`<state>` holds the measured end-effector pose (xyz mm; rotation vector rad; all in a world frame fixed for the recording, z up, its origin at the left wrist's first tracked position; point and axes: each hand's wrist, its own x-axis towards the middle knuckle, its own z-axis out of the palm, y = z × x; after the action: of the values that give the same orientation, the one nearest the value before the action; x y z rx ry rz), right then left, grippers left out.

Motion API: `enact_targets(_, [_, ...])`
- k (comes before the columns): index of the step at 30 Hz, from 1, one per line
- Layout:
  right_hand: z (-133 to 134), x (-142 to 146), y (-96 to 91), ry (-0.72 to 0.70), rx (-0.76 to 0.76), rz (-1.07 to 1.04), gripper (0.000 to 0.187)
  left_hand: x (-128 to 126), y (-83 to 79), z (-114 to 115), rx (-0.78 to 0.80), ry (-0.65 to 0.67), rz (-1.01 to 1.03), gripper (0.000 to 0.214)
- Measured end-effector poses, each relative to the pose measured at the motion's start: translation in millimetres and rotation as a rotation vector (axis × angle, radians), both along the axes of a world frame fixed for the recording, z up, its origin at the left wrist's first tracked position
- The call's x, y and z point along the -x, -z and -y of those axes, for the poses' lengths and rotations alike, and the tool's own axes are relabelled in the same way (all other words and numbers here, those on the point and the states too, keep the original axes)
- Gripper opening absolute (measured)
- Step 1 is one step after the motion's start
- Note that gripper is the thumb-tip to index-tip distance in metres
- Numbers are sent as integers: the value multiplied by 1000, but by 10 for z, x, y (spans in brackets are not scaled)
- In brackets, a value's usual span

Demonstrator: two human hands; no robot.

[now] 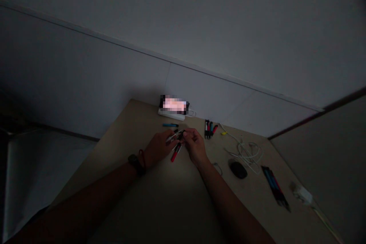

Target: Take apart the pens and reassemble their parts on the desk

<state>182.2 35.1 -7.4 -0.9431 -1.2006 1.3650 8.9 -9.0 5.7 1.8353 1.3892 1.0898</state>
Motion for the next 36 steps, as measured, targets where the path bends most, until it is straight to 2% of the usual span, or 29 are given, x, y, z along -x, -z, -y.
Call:
enact_targets(8, [11,20,-22,9,13,-3,36,-1,-6,6,0,2,-16,17])
enact_targets(15, [17,16,-26,7,22,-14,35,7,-39,23,7,58,-6,23])
enact_targets(36, [-3,16,-8,-8,12,-13,35,-8,-13,11,29,42,-92,18])
